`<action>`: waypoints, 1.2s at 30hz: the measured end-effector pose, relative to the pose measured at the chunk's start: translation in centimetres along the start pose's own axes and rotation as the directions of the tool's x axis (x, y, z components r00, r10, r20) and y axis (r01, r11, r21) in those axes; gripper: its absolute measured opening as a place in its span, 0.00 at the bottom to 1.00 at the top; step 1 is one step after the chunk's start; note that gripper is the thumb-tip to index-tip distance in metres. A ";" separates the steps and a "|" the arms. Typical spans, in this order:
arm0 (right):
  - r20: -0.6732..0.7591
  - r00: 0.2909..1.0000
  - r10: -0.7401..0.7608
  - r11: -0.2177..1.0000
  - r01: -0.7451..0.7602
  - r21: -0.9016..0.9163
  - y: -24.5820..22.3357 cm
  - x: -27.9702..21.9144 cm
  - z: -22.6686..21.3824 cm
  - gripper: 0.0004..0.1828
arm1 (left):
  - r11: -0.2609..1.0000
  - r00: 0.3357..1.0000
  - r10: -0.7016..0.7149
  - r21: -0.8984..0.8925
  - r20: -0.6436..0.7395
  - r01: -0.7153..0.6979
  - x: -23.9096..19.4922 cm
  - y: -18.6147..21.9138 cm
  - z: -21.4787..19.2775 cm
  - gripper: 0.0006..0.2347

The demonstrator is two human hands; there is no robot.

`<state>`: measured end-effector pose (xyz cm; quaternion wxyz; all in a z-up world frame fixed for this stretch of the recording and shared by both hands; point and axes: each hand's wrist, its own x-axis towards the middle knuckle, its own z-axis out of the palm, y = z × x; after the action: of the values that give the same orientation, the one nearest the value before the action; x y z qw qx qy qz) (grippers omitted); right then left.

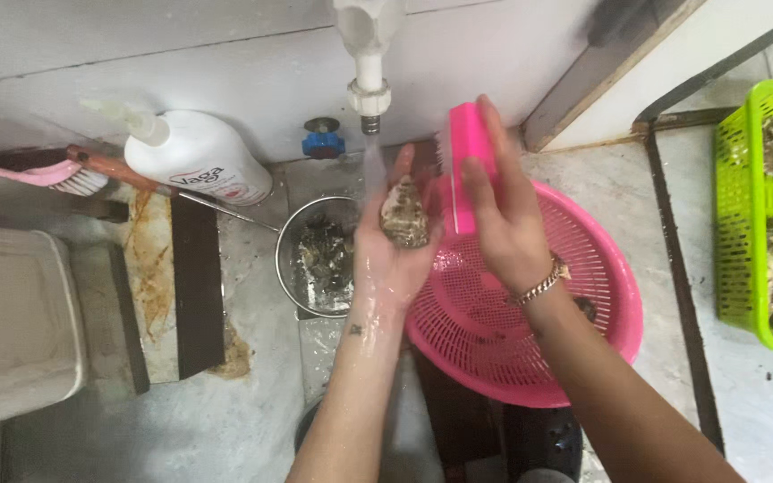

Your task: The person scrubs oysters with a pink brush under running water and places them into a green basket. They repeat this process for several oysters, handling them one at a time from a pink colander.

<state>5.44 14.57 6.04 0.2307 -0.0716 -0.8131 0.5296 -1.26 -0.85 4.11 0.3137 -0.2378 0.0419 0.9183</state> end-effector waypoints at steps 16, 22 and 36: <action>0.190 0.962 -0.197 0.976 0.210 -0.051 -3.8 -2.0 4.5 0.39 | 0.927 0.927 0.375 0.022 -0.002 -0.374 7.9 -0.7 -11.6 0.25; 0.222 0.972 0.076 0.960 -0.011 -0.279 0.8 -1.9 4.9 0.35 | 0.863 0.911 0.350 0.454 -0.216 -0.224 1.1 -0.1 -1.3 0.26; 0.405 0.834 0.375 0.927 -0.341 -0.156 -4.5 -5.6 4.9 0.41 | 0.824 0.923 0.385 0.447 0.013 -0.350 3.0 1.2 -5.9 0.25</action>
<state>8.74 6.59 6.76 -0.0593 -0.1133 -0.8358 0.5339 -1.59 -1.48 -2.60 0.1747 -0.1837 0.3056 0.9178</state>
